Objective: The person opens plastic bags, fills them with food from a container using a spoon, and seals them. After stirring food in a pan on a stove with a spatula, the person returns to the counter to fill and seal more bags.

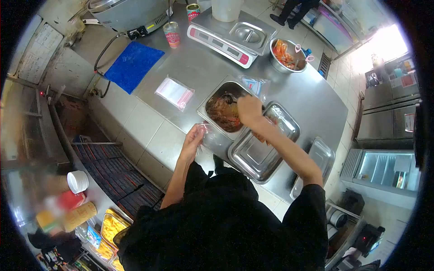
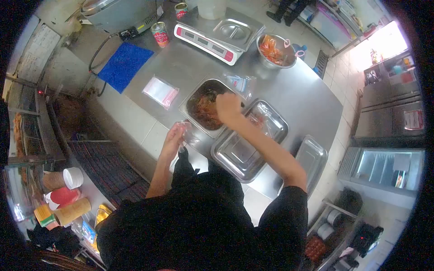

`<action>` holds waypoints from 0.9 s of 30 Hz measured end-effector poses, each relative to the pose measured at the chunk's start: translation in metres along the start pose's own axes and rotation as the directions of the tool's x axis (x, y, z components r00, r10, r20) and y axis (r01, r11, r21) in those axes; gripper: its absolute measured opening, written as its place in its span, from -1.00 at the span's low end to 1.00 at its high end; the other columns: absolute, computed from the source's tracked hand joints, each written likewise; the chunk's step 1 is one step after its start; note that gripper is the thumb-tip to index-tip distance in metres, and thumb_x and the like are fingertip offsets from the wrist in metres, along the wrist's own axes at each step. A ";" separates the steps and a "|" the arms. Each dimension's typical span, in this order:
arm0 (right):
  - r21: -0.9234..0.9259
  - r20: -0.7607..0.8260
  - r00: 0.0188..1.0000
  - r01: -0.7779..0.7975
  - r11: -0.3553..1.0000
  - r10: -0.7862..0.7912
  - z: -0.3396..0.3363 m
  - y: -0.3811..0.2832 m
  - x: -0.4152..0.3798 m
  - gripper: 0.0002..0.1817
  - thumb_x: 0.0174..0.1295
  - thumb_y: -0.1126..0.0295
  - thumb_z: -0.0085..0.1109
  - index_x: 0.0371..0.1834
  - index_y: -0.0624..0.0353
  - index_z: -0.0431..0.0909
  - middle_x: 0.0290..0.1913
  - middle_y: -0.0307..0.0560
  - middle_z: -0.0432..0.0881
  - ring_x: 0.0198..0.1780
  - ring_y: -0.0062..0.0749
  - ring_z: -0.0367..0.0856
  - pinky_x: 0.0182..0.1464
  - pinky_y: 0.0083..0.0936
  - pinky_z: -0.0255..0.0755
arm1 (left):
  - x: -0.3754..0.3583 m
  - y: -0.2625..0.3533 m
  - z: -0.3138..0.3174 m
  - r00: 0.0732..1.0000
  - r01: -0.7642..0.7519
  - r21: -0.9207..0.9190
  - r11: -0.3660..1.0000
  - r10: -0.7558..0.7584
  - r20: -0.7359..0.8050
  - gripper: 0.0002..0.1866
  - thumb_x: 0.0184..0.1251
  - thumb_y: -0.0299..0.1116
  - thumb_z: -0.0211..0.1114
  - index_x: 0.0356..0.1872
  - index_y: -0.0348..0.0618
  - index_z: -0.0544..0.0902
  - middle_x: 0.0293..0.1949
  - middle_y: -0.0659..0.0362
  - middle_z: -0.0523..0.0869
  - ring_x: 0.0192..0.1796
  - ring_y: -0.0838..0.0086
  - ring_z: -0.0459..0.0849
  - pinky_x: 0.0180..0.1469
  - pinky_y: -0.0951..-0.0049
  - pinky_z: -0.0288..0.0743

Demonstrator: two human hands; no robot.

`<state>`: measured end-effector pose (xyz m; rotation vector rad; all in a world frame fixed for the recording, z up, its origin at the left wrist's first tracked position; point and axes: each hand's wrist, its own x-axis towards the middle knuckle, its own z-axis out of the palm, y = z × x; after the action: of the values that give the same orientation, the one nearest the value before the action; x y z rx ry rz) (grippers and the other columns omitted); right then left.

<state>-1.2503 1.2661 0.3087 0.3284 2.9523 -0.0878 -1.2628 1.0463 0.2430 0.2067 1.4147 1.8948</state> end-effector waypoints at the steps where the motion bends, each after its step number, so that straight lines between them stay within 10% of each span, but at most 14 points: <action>1: -0.063 0.057 0.998 0.018 0.998 -0.014 0.005 -0.004 0.000 -0.85 -0.07 0.36 0.11 -0.56 0.21 0.58 -0.44 0.09 0.60 -0.35 -0.13 0.61 -0.32 -0.34 0.48 | 0.002 0.002 0.000 1.000 -0.004 -0.001 1.000 0.004 -0.005 -0.73 0.33 -0.20 0.00 -0.07 -0.11 0.43 -0.17 0.29 0.53 -0.21 0.65 0.45 -0.15 0.57 0.34; 8: 0.440 -0.089 0.982 0.186 0.878 -0.164 0.019 -0.002 -0.011 -0.81 -0.05 0.34 0.05 -0.43 0.13 0.64 -0.45 -0.03 0.62 -0.41 -0.16 0.61 -0.33 -0.42 0.47 | 0.005 0.003 -0.001 1.000 -0.007 0.027 1.000 0.006 0.007 -0.79 0.32 -0.21 0.02 -0.13 -0.06 0.45 -0.23 0.35 0.54 -0.35 0.75 0.36 -0.33 0.70 0.20; 13: 0.820 0.198 0.963 -0.060 0.569 -0.183 0.033 0.045 0.005 -0.72 -0.01 0.27 0.07 -0.27 0.14 0.62 -0.49 -0.10 0.63 -0.46 -0.43 0.60 -0.34 -0.53 0.43 | 0.000 0.021 0.008 0.999 -0.033 0.089 0.996 0.033 0.000 -0.76 0.30 -0.19 0.04 -0.11 -0.05 0.45 -0.28 0.36 0.54 -0.39 0.76 0.34 -0.37 0.72 0.18; 21: 0.921 0.077 0.990 -0.026 0.389 -0.117 0.010 0.078 -0.011 -0.73 0.05 0.33 0.08 -0.25 0.26 0.60 -0.56 -0.18 0.59 -0.48 -0.63 0.53 -0.37 -0.66 0.39 | 0.001 0.050 -0.024 0.984 -0.061 0.257 0.965 0.102 -0.149 -0.93 0.23 -0.47 0.08 -0.29 -0.16 0.51 -0.31 0.32 0.56 -0.27 0.66 0.44 -0.13 0.64 0.29; 27: 0.875 -0.018 0.956 0.157 0.457 -0.292 -0.008 0.114 0.013 -0.76 0.01 0.33 0.10 -0.31 0.24 0.62 -0.55 -0.19 0.61 -0.48 -0.63 0.53 -0.37 -0.63 0.39 | 0.042 0.082 -0.008 0.994 -0.107 0.486 0.867 0.094 0.052 -0.88 0.10 -0.40 0.25 -0.37 -0.18 0.54 -0.37 0.31 0.58 -0.31 0.67 0.46 -0.22 0.62 0.33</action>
<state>-1.2382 1.3809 0.3097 0.0122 2.5026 -1.6232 -1.3342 1.0585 0.2996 0.5577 1.8784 1.5691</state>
